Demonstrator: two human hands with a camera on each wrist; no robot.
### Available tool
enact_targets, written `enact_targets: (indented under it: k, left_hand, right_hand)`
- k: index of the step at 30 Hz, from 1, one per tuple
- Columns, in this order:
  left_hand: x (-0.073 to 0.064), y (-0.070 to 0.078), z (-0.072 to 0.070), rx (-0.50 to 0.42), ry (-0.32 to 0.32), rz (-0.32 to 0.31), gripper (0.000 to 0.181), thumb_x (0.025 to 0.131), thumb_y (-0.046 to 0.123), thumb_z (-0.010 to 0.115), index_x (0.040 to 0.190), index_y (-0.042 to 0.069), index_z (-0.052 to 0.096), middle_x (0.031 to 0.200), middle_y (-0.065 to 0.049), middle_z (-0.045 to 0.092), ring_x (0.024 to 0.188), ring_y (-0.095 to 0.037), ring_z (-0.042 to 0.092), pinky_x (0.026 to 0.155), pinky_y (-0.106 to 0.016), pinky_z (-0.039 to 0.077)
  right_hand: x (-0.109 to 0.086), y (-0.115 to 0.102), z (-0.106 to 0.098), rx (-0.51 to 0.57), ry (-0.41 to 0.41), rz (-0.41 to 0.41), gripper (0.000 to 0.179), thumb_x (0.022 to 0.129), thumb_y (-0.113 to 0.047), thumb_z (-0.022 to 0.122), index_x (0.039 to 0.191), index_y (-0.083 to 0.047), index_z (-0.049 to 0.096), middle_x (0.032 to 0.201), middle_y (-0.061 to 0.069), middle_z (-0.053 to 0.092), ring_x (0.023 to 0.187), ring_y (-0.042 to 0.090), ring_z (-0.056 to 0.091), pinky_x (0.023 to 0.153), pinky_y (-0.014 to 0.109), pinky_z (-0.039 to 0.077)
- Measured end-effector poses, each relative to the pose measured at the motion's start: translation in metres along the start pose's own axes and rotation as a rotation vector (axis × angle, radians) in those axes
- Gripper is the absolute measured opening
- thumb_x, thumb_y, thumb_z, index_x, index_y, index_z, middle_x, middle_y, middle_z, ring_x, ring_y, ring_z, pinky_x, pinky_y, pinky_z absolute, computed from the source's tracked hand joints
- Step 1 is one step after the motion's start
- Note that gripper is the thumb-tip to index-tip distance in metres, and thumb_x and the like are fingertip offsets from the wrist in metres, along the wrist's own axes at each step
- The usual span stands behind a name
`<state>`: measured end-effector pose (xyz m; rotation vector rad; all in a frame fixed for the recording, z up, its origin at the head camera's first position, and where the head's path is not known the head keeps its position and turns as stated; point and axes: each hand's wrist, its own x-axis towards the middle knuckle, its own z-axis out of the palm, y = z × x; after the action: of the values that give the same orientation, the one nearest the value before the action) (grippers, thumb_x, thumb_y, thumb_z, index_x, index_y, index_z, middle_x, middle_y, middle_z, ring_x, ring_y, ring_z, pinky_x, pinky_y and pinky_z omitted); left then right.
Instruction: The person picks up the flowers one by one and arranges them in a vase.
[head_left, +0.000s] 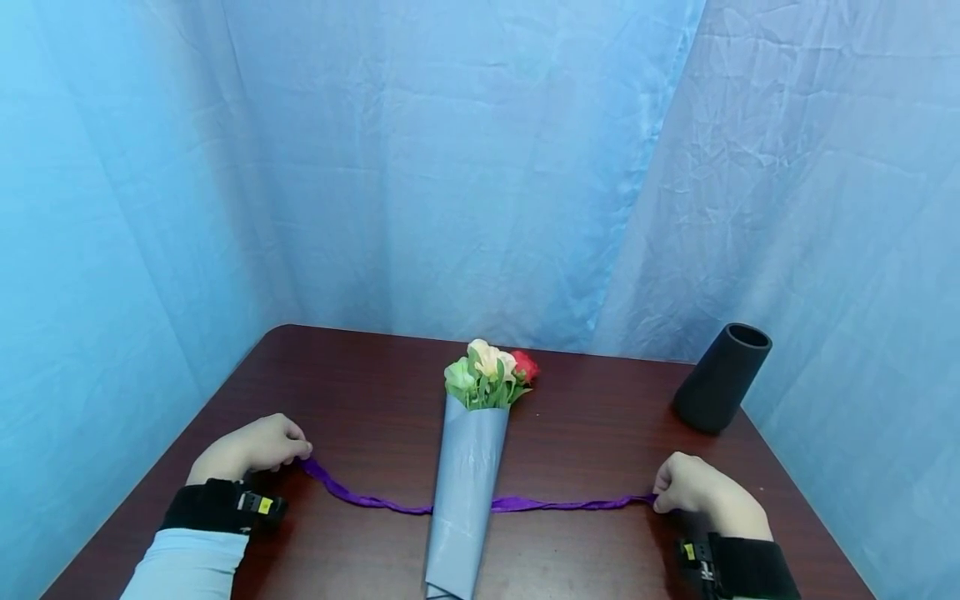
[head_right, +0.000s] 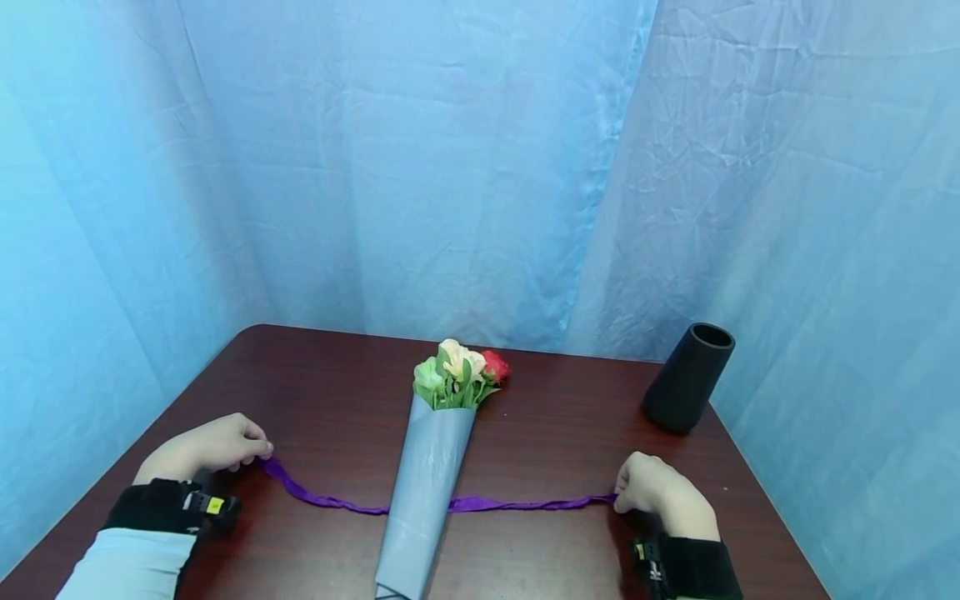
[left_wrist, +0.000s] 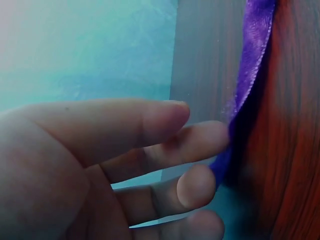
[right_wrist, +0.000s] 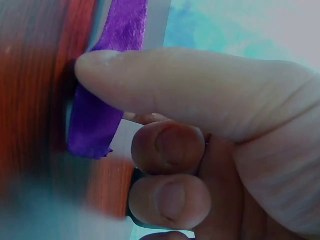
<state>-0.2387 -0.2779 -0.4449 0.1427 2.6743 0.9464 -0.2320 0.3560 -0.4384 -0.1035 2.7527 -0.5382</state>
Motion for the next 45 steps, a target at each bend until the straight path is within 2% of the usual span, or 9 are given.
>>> enact_targets:
  k: [6,10,13,17,22,27,34,41,45]
  left_hand:
    - [-0.006,-0.003,-0.005,0.008,0.037,0.008,0.027,0.098,0.017,0.065,0.075,0.005,0.068,0.056,0.001,0.046,0.050,-0.014,0.043,0.053,-0.032,0.040]
    - [-0.008,0.002,-0.010,0.047,0.108,0.072,0.023,0.099,0.018,0.065,0.080,0.005,0.064,0.063,0.000,0.051,0.057,-0.017,0.049,0.056,-0.034,0.043]
    - [-0.007,0.007,-0.013,0.055,0.163,0.145,0.018,0.100,0.021,0.065,0.090,0.006,0.066,0.070,-0.001,0.055,0.064,-0.018,0.051,0.059,-0.036,0.044]
    - [-0.004,0.017,-0.016,0.031,0.229,0.220,0.020,0.101,0.027,0.065,0.099,0.007,0.067,0.077,-0.001,0.057,0.070,-0.019,0.051,0.062,-0.036,0.044]
    - [-0.004,0.032,-0.018,-0.013,0.298,0.276,0.026,0.102,0.032,0.065,0.109,0.008,0.067,0.089,-0.002,0.063,0.078,-0.020,0.055,0.069,-0.038,0.047]
    - [-0.004,0.046,-0.018,-0.053,0.351,0.311,0.030,0.101,0.035,0.065,0.115,0.008,0.067,0.098,-0.001,0.068,0.087,-0.019,0.060,0.076,-0.040,0.050]
    - [0.000,0.060,-0.012,-0.178,0.373,0.345,0.032,0.102,0.034,0.064,0.121,0.008,0.064,0.110,-0.006,0.068,0.096,-0.025,0.064,0.080,-0.039,0.053]
    - [0.003,0.076,-0.006,-0.300,0.367,0.360,0.035,0.102,0.032,0.064,0.126,0.006,0.061,0.118,-0.010,0.066,0.098,-0.022,0.064,0.081,-0.034,0.055]
    - [0.006,0.082,-0.002,-0.325,0.358,0.360,0.036,0.103,0.032,0.064,0.127,0.005,0.060,0.119,-0.011,0.065,0.099,-0.024,0.064,0.083,-0.034,0.054]
  right_hand:
    - [-0.004,0.000,-0.006,0.004,-0.013,0.016,0.016,0.081,-0.003,0.081,0.071,-0.011,0.071,0.066,0.000,0.059,0.064,0.018,0.050,0.060,0.034,0.042]
    - [-0.006,-0.001,-0.011,0.029,0.013,0.011,0.009,0.082,-0.003,0.080,0.081,-0.010,0.074,0.075,0.001,0.064,0.070,0.019,0.055,0.066,0.038,0.050]
    - [-0.006,-0.003,-0.015,0.042,0.076,-0.021,0.010,0.084,-0.007,0.080,0.093,-0.007,0.075,0.080,0.001,0.065,0.073,0.019,0.057,0.068,0.040,0.053]
    - [-0.008,-0.011,-0.021,0.075,0.195,-0.120,0.026,0.091,-0.020,0.077,0.111,-0.004,0.073,0.077,0.001,0.060,0.069,0.019,0.053,0.062,0.037,0.048]
    - [-0.013,-0.027,-0.027,0.184,0.315,-0.207,0.039,0.097,-0.033,0.072,0.122,-0.004,0.068,0.079,0.001,0.061,0.067,0.018,0.056,0.059,0.033,0.049]
    - [-0.018,-0.046,-0.027,0.387,0.363,-0.276,0.047,0.098,-0.034,0.070,0.132,-0.003,0.060,0.100,0.010,0.072,0.080,0.022,0.071,0.066,0.036,0.059]
    - [-0.021,-0.068,-0.022,0.709,0.317,-0.359,0.060,0.100,-0.032,0.069,0.146,-0.001,0.046,0.136,0.024,0.057,0.115,0.027,0.067,0.084,0.041,0.058]
    - [-0.023,-0.087,-0.019,0.938,0.194,-0.384,0.068,0.103,-0.025,0.065,0.156,-0.001,0.031,0.151,0.023,0.042,0.127,0.024,0.059,0.091,0.045,0.055]
    - [-0.021,-0.095,-0.016,1.021,0.123,-0.389,0.072,0.104,-0.022,0.061,0.159,0.000,0.021,0.156,0.024,0.034,0.134,0.032,0.052,0.091,0.049,0.054]
